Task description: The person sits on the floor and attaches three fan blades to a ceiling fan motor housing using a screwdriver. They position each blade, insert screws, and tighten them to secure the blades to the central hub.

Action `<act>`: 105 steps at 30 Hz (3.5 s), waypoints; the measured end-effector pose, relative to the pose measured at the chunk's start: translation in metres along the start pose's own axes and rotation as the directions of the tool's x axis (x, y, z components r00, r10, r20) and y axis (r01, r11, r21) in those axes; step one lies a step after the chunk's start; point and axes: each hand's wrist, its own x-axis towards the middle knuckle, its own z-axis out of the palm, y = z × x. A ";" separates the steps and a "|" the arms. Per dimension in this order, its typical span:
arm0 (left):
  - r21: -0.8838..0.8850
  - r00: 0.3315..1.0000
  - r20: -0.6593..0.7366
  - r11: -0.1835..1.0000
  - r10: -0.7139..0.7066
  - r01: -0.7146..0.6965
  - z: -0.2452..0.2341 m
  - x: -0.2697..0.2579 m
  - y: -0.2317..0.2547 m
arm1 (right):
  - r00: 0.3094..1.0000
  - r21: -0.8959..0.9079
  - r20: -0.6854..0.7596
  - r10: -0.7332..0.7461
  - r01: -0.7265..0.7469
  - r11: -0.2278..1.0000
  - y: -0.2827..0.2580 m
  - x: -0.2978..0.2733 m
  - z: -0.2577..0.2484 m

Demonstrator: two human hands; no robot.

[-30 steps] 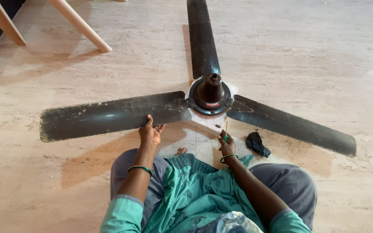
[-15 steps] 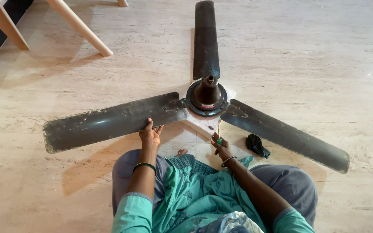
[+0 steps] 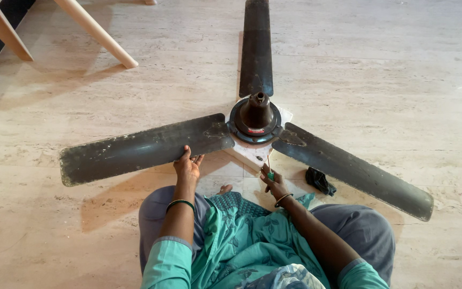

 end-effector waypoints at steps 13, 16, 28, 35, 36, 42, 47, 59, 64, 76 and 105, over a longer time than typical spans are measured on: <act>0.047 0.999 -0.032 0.998 -0.031 0.033 0.002 0.007 0.003 | 1.000 -0.027 -0.017 0.021 -0.021 0.999 -0.002 -0.002 0.000; 0.045 0.997 -0.051 0.997 -0.053 0.056 0.002 0.006 0.003 | 0.999 -0.032 -0.026 0.022 -0.023 0.999 0.000 0.000 -0.001; 0.012 0.998 -0.035 0.999 -0.050 0.051 -0.006 0.001 0.002 | 0.888 -0.647 -0.289 -0.358 0.094 0.756 -0.052 -0.008 0.014; -0.022 0.999 -0.048 1.000 -0.023 0.022 -0.005 -0.003 -0.001 | 0.897 -0.847 0.322 -0.302 0.415 0.331 -0.124 0.053 0.087; -0.037 0.999 -0.041 0.999 -0.026 0.025 -0.006 -0.004 -0.002 | 0.899 -0.865 0.340 -0.274 0.414 0.284 -0.129 0.063 0.097; -0.067 0.997 -0.050 0.996 -0.062 0.059 -0.005 -0.003 -0.004 | 0.944 -0.925 0.322 -0.068 0.329 0.189 -0.131 0.088 0.110; -0.145 0.976 -0.207 0.988 -0.075 0.045 -0.005 -0.006 -0.021 | 0.948 -0.937 0.315 -0.051 0.319 0.145 -0.125 0.090 0.112; -0.051 0.943 -0.297 0.984 0.151 -0.173 0.013 -0.022 -0.035 | 0.959 -0.943 0.282 -0.008 0.279 0.179 -0.126 0.089 0.120; 0.007 0.934 -0.315 0.985 0.168 -0.175 0.019 -0.026 -0.031 | 0.957 -0.954 0.283 0.064 0.274 0.123 -0.127 0.086 0.115; 0.001 0.934 -0.348 0.997 0.075 -0.080 0.019 -0.032 -0.026 | 0.947 -0.941 0.321 -0.025 0.322 0.108 -0.121 0.090 0.112; 0.031 0.930 -0.348 0.993 0.120 -0.116 0.014 -0.015 -0.029 | 0.890 -0.606 -0.240 -0.388 0.175 0.776 -0.079 -0.055 -0.030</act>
